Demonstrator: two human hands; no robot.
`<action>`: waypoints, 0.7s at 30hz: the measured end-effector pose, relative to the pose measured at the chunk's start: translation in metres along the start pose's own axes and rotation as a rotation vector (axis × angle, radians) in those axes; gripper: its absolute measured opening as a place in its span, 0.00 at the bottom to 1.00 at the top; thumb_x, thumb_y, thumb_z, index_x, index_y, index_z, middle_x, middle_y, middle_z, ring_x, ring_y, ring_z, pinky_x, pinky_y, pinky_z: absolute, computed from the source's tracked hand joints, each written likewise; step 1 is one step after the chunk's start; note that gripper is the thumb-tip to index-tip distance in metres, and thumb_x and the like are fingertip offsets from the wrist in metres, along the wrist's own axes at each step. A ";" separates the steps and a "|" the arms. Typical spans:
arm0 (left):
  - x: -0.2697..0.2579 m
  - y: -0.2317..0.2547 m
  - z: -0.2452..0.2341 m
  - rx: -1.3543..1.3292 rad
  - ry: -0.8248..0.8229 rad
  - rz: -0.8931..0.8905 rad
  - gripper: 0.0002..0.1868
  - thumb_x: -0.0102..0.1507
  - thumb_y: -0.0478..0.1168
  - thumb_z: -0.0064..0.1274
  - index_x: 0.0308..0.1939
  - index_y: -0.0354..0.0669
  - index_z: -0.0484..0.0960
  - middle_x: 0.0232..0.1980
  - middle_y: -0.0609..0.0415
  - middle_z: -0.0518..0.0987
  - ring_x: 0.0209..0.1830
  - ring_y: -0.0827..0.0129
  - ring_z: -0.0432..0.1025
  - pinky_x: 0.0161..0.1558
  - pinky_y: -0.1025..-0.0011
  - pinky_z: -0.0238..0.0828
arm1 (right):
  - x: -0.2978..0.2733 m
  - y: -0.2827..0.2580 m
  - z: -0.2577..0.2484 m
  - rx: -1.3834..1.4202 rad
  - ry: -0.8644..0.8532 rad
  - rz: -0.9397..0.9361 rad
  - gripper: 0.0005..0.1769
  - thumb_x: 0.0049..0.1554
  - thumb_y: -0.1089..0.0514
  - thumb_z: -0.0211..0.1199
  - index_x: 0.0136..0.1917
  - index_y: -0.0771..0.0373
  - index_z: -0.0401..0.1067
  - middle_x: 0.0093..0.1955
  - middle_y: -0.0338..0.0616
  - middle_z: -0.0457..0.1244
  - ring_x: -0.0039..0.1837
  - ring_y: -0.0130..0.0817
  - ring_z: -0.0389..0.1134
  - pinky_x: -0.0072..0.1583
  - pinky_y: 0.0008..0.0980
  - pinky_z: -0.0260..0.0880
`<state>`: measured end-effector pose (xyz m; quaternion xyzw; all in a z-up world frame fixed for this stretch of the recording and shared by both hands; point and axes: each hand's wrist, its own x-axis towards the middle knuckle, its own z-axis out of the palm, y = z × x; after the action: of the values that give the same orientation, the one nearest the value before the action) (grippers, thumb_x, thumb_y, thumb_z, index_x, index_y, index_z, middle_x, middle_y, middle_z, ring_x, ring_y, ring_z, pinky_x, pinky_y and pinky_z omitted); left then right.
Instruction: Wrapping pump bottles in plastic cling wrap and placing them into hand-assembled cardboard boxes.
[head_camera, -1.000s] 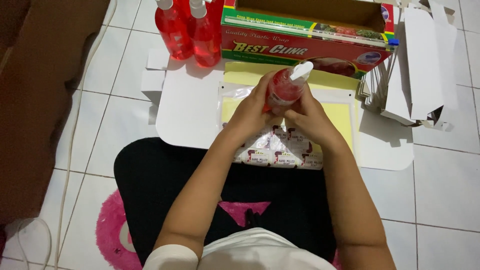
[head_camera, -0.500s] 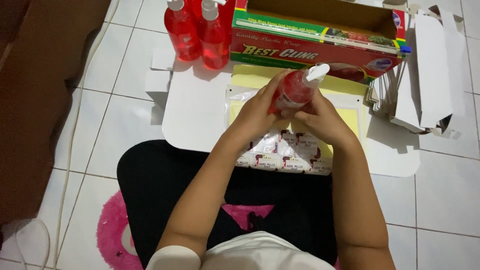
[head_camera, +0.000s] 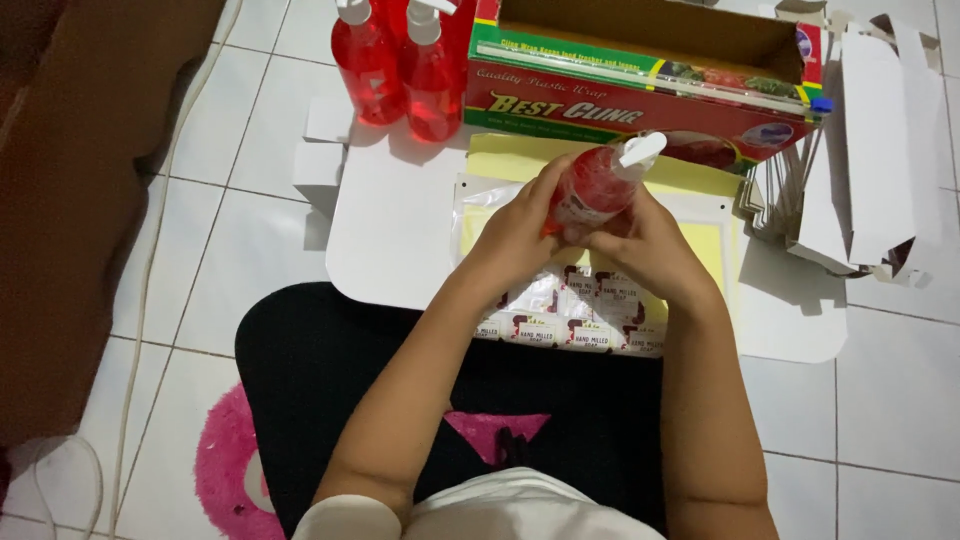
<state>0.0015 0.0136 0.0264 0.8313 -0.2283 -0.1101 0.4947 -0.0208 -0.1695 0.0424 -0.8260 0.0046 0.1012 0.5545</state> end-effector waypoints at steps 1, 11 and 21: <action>0.000 0.000 0.000 0.000 -0.002 -0.002 0.46 0.61 0.28 0.54 0.79 0.56 0.47 0.74 0.32 0.64 0.70 0.31 0.64 0.67 0.39 0.62 | -0.001 0.000 0.000 0.002 -0.001 0.002 0.39 0.52 0.73 0.66 0.74 0.67 0.59 0.71 0.67 0.60 0.72 0.67 0.60 0.71 0.61 0.61; 0.005 -0.017 0.008 -0.030 0.011 -0.059 0.38 0.59 0.32 0.52 0.69 0.49 0.50 0.68 0.32 0.69 0.63 0.30 0.69 0.61 0.39 0.68 | -0.003 0.003 0.002 -0.009 0.009 -0.056 0.45 0.52 0.74 0.65 0.79 0.64 0.51 0.75 0.68 0.55 0.75 0.71 0.55 0.72 0.64 0.58; 0.009 -0.012 0.002 0.014 -0.022 -0.011 0.38 0.55 0.38 0.63 0.59 0.46 0.52 0.62 0.27 0.73 0.57 0.29 0.73 0.55 0.38 0.71 | -0.001 -0.006 0.000 0.033 -0.003 -0.084 0.47 0.55 0.71 0.65 0.81 0.64 0.47 0.76 0.69 0.53 0.76 0.69 0.54 0.73 0.65 0.55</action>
<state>0.0120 0.0126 0.0151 0.8346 -0.2298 -0.1205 0.4859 -0.0211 -0.1674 0.0479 -0.8161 -0.0291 0.0790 0.5717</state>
